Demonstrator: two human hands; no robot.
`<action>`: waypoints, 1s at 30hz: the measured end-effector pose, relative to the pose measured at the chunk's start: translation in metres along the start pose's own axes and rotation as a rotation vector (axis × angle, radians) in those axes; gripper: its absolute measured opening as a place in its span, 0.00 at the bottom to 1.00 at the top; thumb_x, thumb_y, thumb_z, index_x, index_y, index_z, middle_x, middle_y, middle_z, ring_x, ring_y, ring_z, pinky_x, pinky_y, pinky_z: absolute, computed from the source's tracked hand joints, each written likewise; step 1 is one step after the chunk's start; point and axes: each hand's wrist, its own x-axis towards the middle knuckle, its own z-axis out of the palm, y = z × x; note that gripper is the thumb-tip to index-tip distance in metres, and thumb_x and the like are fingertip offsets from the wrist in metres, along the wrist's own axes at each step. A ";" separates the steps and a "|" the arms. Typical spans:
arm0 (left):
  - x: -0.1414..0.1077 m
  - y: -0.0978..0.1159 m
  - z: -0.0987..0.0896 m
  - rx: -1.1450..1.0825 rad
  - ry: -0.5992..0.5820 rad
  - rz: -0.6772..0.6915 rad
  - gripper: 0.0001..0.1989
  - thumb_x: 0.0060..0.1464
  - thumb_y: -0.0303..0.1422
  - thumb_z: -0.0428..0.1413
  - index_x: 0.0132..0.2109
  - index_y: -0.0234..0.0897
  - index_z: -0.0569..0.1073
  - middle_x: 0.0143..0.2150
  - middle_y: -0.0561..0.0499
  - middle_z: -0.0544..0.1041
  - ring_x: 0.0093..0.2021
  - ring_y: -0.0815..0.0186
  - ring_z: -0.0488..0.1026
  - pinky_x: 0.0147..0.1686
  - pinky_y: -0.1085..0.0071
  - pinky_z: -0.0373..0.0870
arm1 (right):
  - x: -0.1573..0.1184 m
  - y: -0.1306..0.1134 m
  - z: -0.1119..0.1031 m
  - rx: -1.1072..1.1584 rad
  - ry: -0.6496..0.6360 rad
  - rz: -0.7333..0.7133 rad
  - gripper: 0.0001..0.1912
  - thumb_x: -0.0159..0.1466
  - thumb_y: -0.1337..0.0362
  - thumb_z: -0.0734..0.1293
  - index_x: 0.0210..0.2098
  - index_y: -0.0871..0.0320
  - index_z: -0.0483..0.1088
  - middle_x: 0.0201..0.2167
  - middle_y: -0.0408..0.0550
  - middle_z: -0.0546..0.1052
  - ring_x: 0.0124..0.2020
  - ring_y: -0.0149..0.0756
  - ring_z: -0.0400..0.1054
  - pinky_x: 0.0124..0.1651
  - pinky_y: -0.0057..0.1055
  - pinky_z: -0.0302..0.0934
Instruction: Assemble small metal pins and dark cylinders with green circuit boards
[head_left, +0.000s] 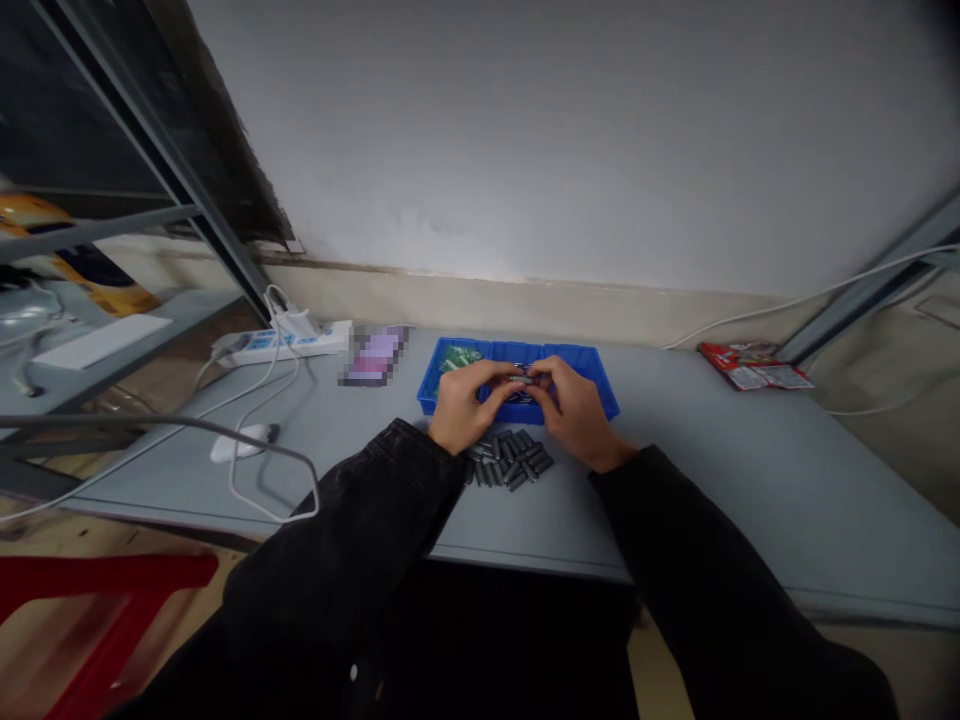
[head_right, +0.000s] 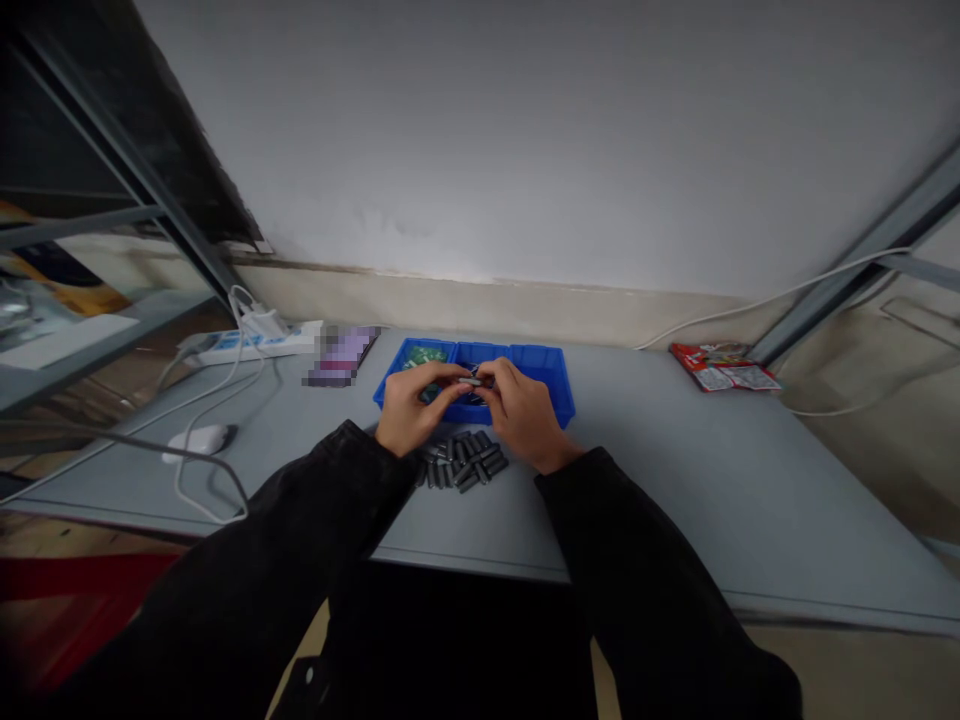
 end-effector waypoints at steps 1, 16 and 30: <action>0.000 0.000 0.000 -0.001 -0.002 0.003 0.07 0.61 0.33 0.60 0.45 0.35 0.78 0.38 0.49 0.82 0.34 0.71 0.78 0.39 0.72 0.75 | 0.000 0.000 0.000 -0.002 -0.001 -0.007 0.07 0.72 0.61 0.59 0.46 0.54 0.66 0.39 0.47 0.74 0.39 0.37 0.71 0.42 0.34 0.64; 0.000 0.001 0.000 -0.036 -0.024 0.011 0.08 0.60 0.32 0.60 0.45 0.34 0.78 0.39 0.48 0.82 0.34 0.70 0.78 0.38 0.72 0.75 | -0.001 0.004 0.002 -0.013 -0.007 -0.015 0.05 0.72 0.63 0.59 0.45 0.54 0.65 0.40 0.47 0.74 0.38 0.37 0.70 0.41 0.34 0.64; 0.001 0.001 0.000 -0.010 0.011 -0.017 0.07 0.61 0.33 0.60 0.44 0.34 0.78 0.38 0.49 0.82 0.35 0.69 0.78 0.40 0.71 0.76 | -0.001 0.003 0.000 -0.006 -0.006 0.011 0.07 0.71 0.62 0.61 0.47 0.54 0.65 0.40 0.47 0.75 0.38 0.37 0.71 0.41 0.34 0.65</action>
